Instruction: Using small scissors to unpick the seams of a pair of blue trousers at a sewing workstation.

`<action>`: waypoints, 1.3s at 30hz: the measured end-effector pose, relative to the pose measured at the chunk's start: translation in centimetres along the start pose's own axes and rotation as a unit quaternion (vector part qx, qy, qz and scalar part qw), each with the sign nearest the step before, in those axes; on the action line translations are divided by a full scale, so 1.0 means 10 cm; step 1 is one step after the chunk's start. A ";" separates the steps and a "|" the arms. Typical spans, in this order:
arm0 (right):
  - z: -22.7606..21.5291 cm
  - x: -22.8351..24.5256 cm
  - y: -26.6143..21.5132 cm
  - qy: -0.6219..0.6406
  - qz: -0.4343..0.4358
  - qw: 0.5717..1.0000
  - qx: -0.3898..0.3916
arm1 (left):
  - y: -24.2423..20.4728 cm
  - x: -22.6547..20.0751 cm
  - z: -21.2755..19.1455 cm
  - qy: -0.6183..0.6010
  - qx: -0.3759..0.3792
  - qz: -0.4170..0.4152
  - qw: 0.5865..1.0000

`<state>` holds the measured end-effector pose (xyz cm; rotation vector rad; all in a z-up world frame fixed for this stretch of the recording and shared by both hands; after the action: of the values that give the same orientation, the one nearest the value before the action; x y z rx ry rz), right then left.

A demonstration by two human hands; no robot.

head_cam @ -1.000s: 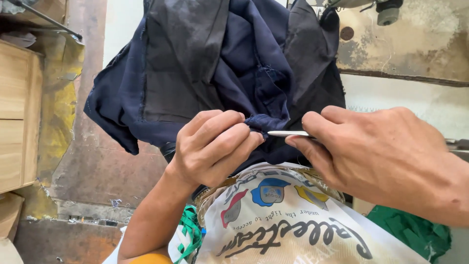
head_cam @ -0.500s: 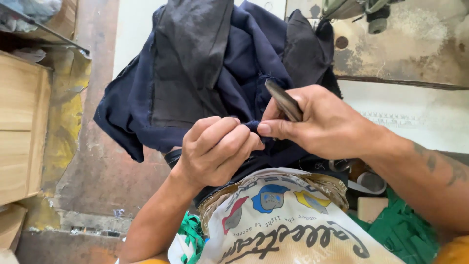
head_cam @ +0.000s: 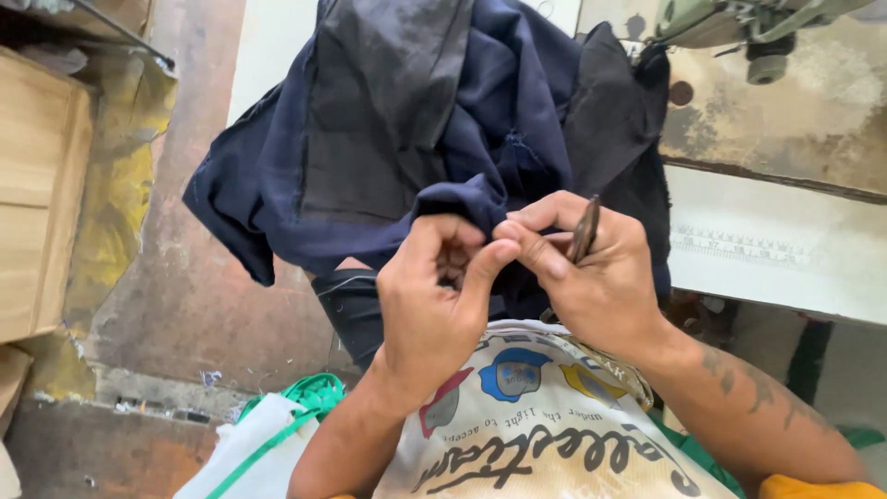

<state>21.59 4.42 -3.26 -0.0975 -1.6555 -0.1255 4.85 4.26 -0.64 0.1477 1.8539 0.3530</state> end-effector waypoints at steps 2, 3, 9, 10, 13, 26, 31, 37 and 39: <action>-0.01 -0.04 0.02 0.026 0.033 0.999 0.005 | 0.01 0.00 0.02 -0.001 0.018 -0.001 1.000; -0.03 -0.08 0.04 0.050 0.065 0.997 0.002 | 0.02 -0.01 0.07 -0.006 0.040 0.002 0.999; -0.11 0.04 0.06 -0.020 0.027 0.999 -0.029 | -0.02 -0.11 0.17 0.088 0.015 0.113 0.990; -0.14 0.04 0.09 -0.021 0.028 0.999 -0.031 | 0.02 -0.16 0.13 0.086 0.017 0.113 0.990; -0.19 0.00 0.16 -0.001 0.084 0.996 -0.016 | 0.13 -0.10 0.15 -0.053 0.079 0.021 0.995; -0.52 0.59 0.05 -0.253 -0.023 0.959 0.123 | 0.13 -0.12 0.36 -0.078 0.098 0.078 0.989; -0.51 0.62 -0.01 -0.541 -0.105 0.820 0.153 | 0.12 -0.15 0.44 -0.052 0.090 0.118 0.988; -0.59 0.33 -0.04 -0.724 0.042 0.650 0.227 | 0.11 -0.15 0.47 -0.026 0.075 0.139 0.987; -0.59 0.29 -0.07 -0.740 0.061 0.620 0.252 | 0.10 -0.15 0.48 -0.024 0.079 0.141 0.987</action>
<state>27.01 2.90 0.12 0.1918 -3.2740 0.7603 9.77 5.63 -0.26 0.5264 1.8155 0.3923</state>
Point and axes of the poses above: each hand's wrist, its own y-axis towards the middle knuckle, its own z-axis out of the palm, x = y × z, the point moved 10 cm from there along y, towards the middle knuckle, and after that the axes turned 5 degrees about -x, right-handed, at the moved point
